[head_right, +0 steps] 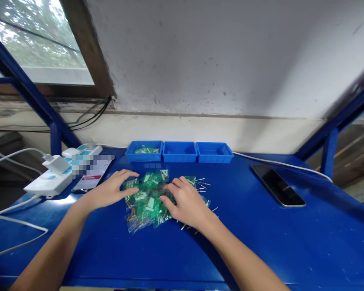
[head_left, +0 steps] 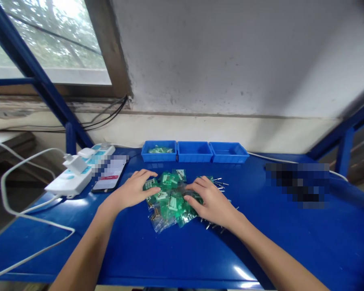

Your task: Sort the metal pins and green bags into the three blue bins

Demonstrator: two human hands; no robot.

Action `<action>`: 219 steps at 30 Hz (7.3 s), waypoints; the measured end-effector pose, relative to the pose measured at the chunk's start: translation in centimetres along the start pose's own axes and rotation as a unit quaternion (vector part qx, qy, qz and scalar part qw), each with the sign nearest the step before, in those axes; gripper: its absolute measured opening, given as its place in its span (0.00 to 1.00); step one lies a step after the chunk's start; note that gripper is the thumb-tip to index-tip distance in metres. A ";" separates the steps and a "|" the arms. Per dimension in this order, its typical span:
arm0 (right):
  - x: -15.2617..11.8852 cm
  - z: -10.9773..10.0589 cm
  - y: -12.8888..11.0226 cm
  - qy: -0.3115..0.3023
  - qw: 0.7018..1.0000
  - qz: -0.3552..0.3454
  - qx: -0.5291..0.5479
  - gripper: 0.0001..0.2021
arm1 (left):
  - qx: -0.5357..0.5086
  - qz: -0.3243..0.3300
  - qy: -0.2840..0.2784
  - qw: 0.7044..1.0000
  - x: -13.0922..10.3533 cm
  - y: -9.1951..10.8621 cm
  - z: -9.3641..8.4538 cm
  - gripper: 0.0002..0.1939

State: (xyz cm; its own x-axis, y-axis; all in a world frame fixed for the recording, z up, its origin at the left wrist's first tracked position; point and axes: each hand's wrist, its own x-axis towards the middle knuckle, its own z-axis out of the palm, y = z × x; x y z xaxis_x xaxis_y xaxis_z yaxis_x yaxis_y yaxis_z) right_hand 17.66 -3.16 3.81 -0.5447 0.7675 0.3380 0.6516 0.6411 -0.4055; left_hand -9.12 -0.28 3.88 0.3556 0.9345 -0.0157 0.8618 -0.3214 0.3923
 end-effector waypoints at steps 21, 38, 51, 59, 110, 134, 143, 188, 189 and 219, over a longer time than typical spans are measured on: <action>0.6 1.1 -1.3 0.074 0.925 0.178 0.327 0.15 | -0.041 0.194 0.164 0.966 -0.7 7.9 3.1 0.06; -0.1 0.7 0.9 0.198 0.980 -0.029 0.006 0.17 | -0.079 0.050 0.458 0.884 3.1 6.6 -4.0 0.12; 0.1 0.8 1.5 0.079 0.996 0.041 0.011 0.13 | -0.041 0.018 -0.002 0.999 -0.2 -2.6 0.0 0.14; 0.5 0.9 -0.6 0.047 0.956 0.136 0.255 0.16 | -0.033 0.195 0.241 0.950 -0.5 4.3 0.1 0.05; 1.0 0.5 0.4 0.075 0.895 0.222 0.380 0.19 | -0.123 0.258 0.280 0.917 2.4 6.8 2.9 0.11; 0.1 -0.6 2.2 0.262 0.964 0.044 0.007 0.09 | 0.069 0.053 0.474 0.876 6.2 4.9 -6.2 0.12; 0.3 -1.0 3.0 0.199 0.977 0.071 -0.003 0.10 | 0.164 0.123 0.067 0.976 9.2 6.6 3.8 0.14; -0.5 1.2 -0.4 0.215 0.951 -0.204 -0.084 0.17 | -0.436 0.010 0.086 0.896 1.7 9.5 2.3 0.14; -0.5 1.1 -0.4 0.221 0.954 -0.190 -0.069 0.17 | -0.370 0.044 0.162 0.914 1.8 9.3 1.3 0.11; 0.3 -0.7 8.5 0.041 0.985 0.159 -0.059 0.08 | -0.031 0.066 0.047 0.996 1.6 5.8 4.3 0.14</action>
State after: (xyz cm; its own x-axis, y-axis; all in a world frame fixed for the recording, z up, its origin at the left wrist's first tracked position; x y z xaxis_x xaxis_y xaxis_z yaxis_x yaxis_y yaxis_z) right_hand 23.40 2.58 1.06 -0.2613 0.9239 0.2795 0.8421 0.3597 -0.4018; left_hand -2.04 -1.33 2.17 0.4269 0.8958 0.1240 0.7846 -0.4351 0.4418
